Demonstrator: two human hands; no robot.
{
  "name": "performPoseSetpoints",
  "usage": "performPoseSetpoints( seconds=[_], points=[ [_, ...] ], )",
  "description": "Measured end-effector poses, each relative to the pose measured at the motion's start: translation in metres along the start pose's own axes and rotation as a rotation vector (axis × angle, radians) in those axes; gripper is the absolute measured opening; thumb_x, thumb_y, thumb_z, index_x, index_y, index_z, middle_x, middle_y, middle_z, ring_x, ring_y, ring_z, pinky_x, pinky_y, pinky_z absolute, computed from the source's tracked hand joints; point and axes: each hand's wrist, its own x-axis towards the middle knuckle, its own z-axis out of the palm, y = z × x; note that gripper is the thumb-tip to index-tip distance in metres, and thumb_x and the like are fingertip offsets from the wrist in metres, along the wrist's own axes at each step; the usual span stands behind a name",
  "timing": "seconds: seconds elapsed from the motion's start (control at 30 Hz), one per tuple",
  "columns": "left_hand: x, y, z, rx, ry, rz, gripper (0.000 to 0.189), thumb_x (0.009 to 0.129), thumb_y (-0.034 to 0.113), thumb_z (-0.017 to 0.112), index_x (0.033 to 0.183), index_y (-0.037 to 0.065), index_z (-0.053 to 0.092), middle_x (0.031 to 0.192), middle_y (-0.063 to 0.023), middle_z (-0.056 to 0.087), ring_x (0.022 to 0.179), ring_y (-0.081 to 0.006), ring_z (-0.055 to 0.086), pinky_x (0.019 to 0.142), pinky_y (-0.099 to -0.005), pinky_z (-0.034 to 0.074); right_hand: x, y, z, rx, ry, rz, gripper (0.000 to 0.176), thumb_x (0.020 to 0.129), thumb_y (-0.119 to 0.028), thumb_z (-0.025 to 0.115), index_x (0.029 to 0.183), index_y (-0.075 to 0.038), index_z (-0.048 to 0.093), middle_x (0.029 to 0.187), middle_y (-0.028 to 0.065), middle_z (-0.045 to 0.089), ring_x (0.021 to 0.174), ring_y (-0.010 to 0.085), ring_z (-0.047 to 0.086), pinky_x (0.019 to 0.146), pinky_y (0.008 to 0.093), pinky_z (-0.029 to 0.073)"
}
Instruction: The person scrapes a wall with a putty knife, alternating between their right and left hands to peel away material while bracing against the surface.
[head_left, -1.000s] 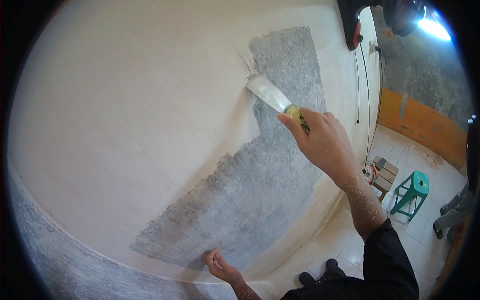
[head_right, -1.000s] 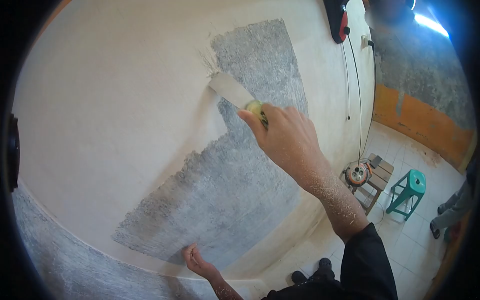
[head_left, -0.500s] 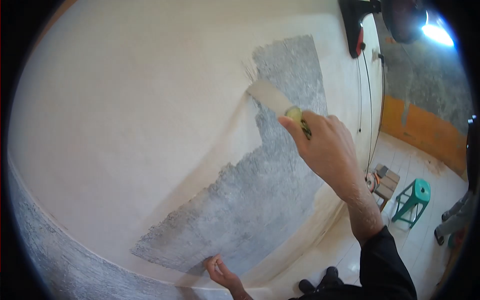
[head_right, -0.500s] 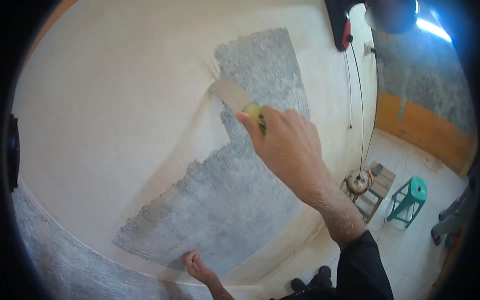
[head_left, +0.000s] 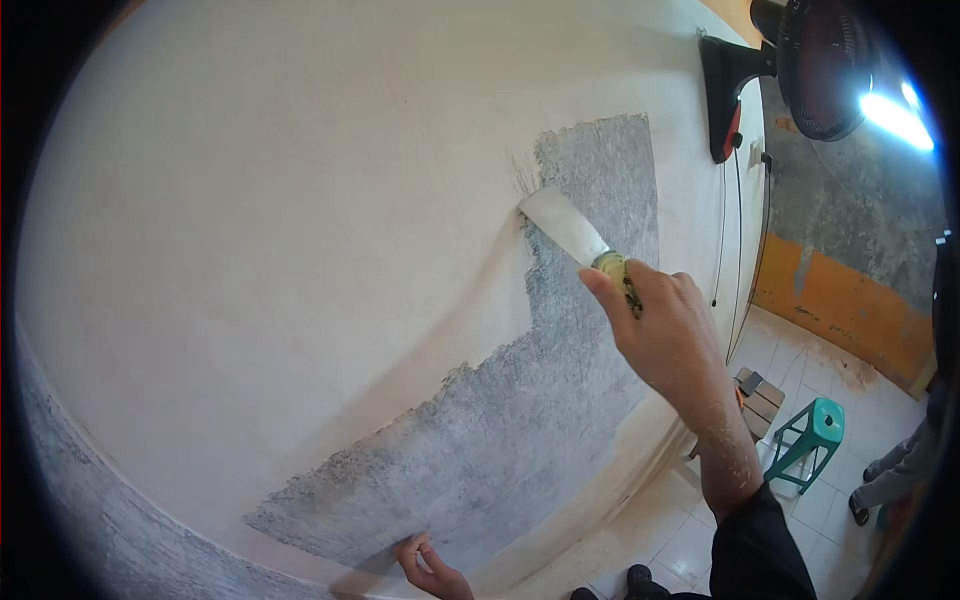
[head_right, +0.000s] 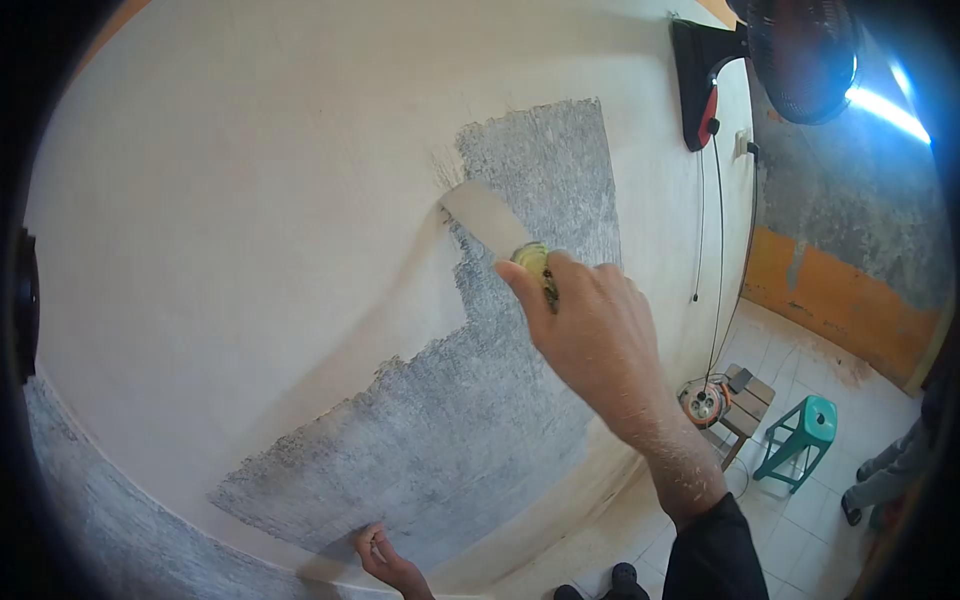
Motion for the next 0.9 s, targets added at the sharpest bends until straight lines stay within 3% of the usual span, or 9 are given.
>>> performPoseSetpoints(
  seconds=[0.2, 0.37, 0.47, 0.67, 0.77, 0.9],
  points=[
    [-0.001, 0.009, -0.002, -0.042, 0.013, -0.054, 0.014, 0.093, 0.008, 0.050, 0.092, -0.002, 0.060, 0.094, -0.0098, 0.055, 0.094, -0.0230, 0.053, 0.088, -0.0357, 0.042, 0.004, -0.003, 0.003, -0.042, 0.072, -0.002, 0.050, 0.099, -0.042, 0.054, 0.081, 0.004, 0.065, 0.050, 0.0076, 0.050, 0.043, 0.0156, 0.045, 0.045, 0.0345, 0.036],
    [0.000, 0.005, -0.005, -0.060, -0.002, -0.025, 0.013, 0.094, 0.008, 0.050, 0.092, -0.001, 0.060, 0.092, -0.0083, 0.054, 0.091, -0.0213, 0.051, 0.086, -0.0345, 0.041, -0.006, 0.004, 0.004, 0.003, 0.050, -0.032, 0.050, 0.100, -0.040, 0.052, 0.080, 0.003, 0.064, 0.052, 0.0107, 0.053, 0.045, 0.0195, 0.051, 0.048, 0.0360, 0.041],
    [0.001, 0.007, -0.007, -0.024, -0.048, -0.042, 0.019, 0.094, 0.012, 0.049, 0.091, -0.002, 0.060, 0.096, -0.0123, 0.056, 0.097, -0.0271, 0.053, 0.093, -0.0417, 0.040, 0.001, -0.008, -0.009, -0.028, 0.077, -0.051, 0.049, 0.100, -0.040, 0.052, 0.079, 0.003, 0.064, 0.053, 0.0124, 0.055, 0.046, 0.0213, 0.054, 0.049, 0.0369, 0.043],
    [0.000, 0.004, -0.008, -0.074, -0.043, -0.063, 0.018, 0.094, 0.012, 0.049, 0.091, -0.002, 0.061, 0.096, -0.0124, 0.057, 0.097, -0.0264, 0.053, 0.092, -0.0403, 0.040, 0.006, 0.007, 0.008, 0.025, 0.104, -0.100, 0.051, 0.099, -0.042, 0.052, 0.079, 0.003, 0.064, 0.054, 0.0142, 0.057, 0.047, 0.0259, 0.057, 0.050, 0.0398, 0.044],
    [0.002, 0.006, -0.009, -0.077, -0.044, -0.022, 0.015, 0.094, 0.010, 0.051, 0.090, -0.002, 0.060, 0.092, -0.0062, 0.054, 0.090, -0.0178, 0.051, 0.084, -0.0317, 0.041, 0.012, -0.017, -0.011, -0.017, 0.093, -0.069, 0.051, 0.099, -0.043, 0.053, 0.078, 0.003, 0.064, 0.054, 0.0145, 0.056, 0.047, 0.0268, 0.057, 0.051, 0.0402, 0.045],
    [0.005, -0.003, -0.016, -0.084, -0.072, -0.004, 0.015, 0.093, 0.009, 0.051, 0.091, -0.002, 0.060, 0.092, -0.0066, 0.054, 0.090, -0.0182, 0.051, 0.085, -0.0317, 0.042, -0.004, -0.002, 0.004, -0.033, 0.023, -0.083, 0.052, 0.100, -0.043, 0.050, 0.077, 0.002, 0.064, 0.053, 0.0148, 0.056, 0.047, 0.0274, 0.058, 0.051, 0.0417, 0.045]
  ],
)
